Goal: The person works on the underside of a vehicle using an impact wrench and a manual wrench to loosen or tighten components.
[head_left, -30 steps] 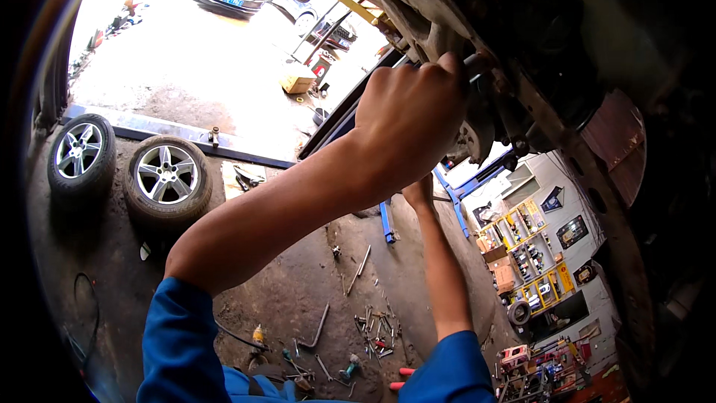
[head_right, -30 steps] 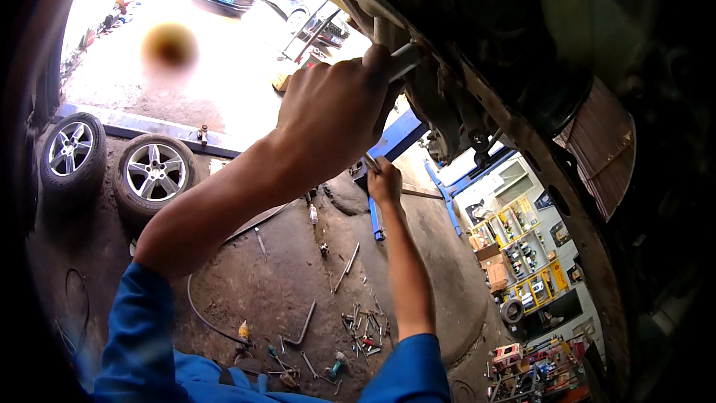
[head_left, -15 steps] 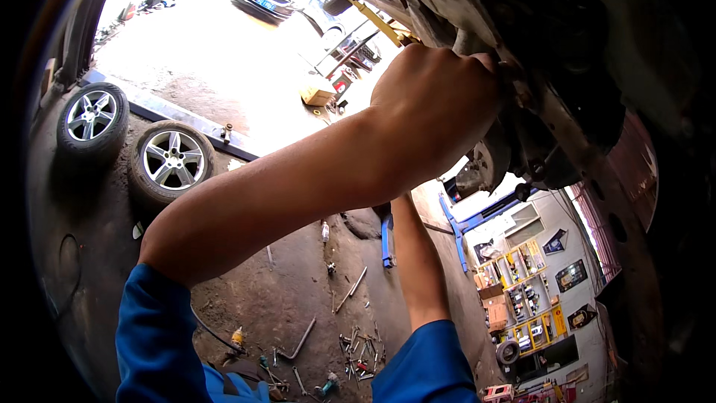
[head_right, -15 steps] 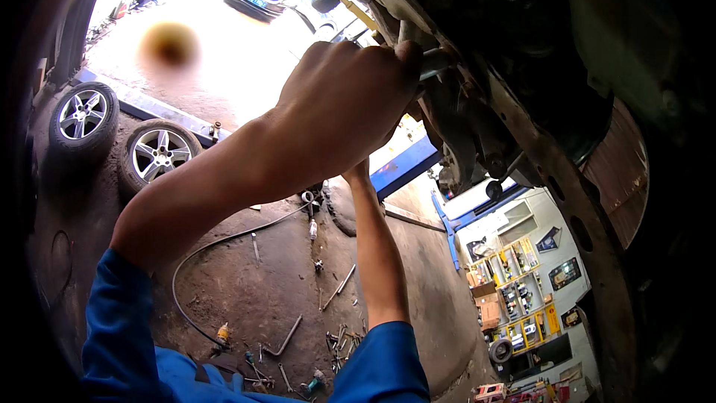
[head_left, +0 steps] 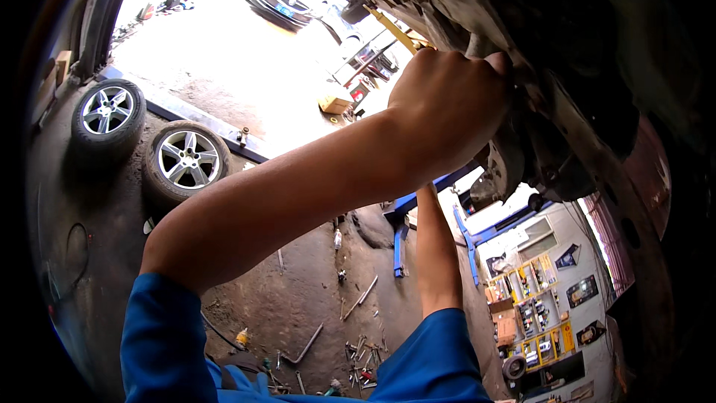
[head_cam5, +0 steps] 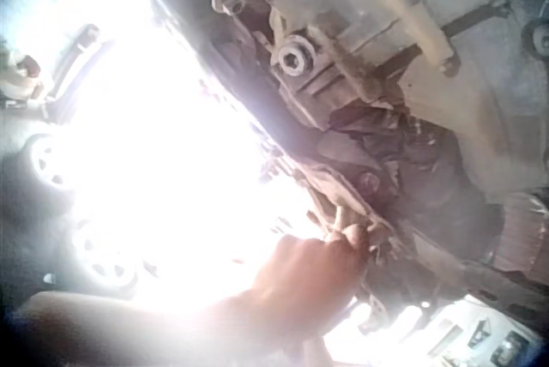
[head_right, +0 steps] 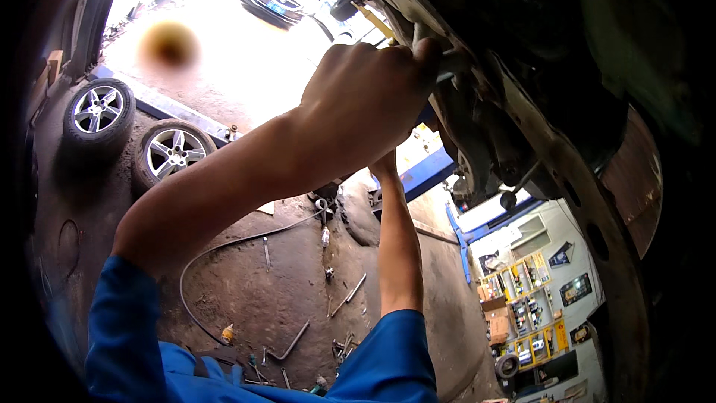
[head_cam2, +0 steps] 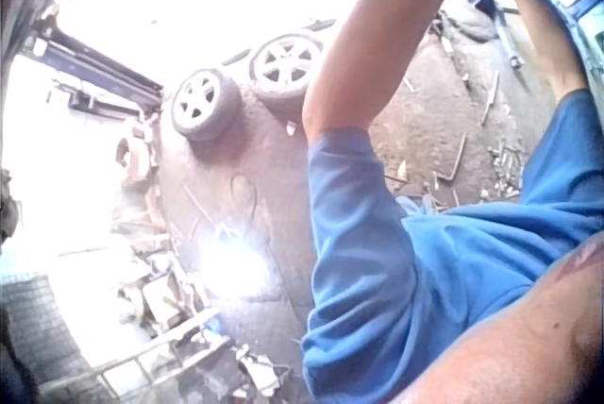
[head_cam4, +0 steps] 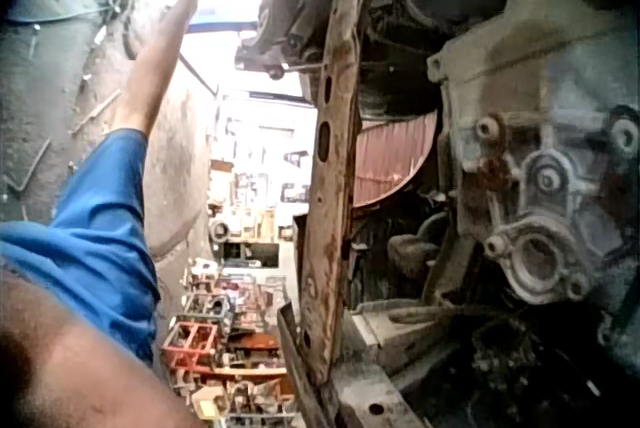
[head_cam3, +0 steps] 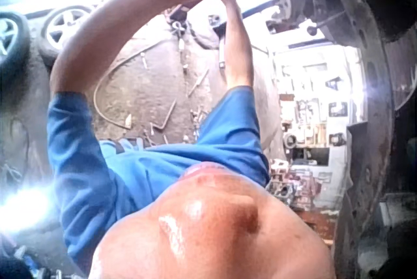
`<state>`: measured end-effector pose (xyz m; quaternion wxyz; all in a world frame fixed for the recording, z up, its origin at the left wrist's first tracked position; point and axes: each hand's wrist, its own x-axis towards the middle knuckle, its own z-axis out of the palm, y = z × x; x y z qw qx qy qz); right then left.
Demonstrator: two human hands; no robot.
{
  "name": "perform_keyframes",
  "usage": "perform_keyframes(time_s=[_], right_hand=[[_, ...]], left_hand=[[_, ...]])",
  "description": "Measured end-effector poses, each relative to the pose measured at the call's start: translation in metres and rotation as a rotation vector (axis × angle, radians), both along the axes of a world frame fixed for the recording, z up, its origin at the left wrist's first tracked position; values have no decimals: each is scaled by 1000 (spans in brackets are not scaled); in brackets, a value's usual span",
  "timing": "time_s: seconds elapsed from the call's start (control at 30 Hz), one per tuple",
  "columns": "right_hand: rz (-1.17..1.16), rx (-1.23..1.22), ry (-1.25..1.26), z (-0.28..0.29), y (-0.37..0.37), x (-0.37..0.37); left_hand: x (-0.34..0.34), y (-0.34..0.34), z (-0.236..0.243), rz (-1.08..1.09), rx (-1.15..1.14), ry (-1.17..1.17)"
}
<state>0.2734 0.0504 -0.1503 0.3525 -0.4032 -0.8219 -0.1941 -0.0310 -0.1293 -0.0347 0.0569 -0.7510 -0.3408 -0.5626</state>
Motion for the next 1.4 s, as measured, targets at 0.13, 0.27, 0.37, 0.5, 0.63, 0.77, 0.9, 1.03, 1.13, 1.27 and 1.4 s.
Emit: perform_keyframes(time_s=[0.13,0.27,0.37,0.5,0.63,0.77,0.9,1.03,1.13,1.27,1.4], right_hand=[[242,148,-70,8,-5,-12],[-208,-309,35,9,-11,25],[-257,-367,73,-1,-44,25],[-333,-416,114,-8,-73,30],[-326,-279,85,-11,-62,33],[-225,-107,106,-20,-57,30],[-62,39,4,-15,-49,27],[-25,26,-7,-14,-43,46],[-180,-136,-49,-9,-43,40],[-125,-162,-108,14,-59,33],[-125,-212,-147,16,-60,58]], left_hand=[[-3,-5,1,8,-44,48],[14,14,1,-52,76,-54],[16,4,2,-44,-133,39],[25,-14,5,-93,-160,-97],[21,-23,2,-37,-138,-110],[21,-39,4,44,-178,-38],[36,-51,-3,315,-126,-39],[46,-55,-6,282,-250,-174],[51,-40,-9,255,-230,-357],[44,-38,-1,244,-88,-439],[50,-34,-9,255,-68,-365]])
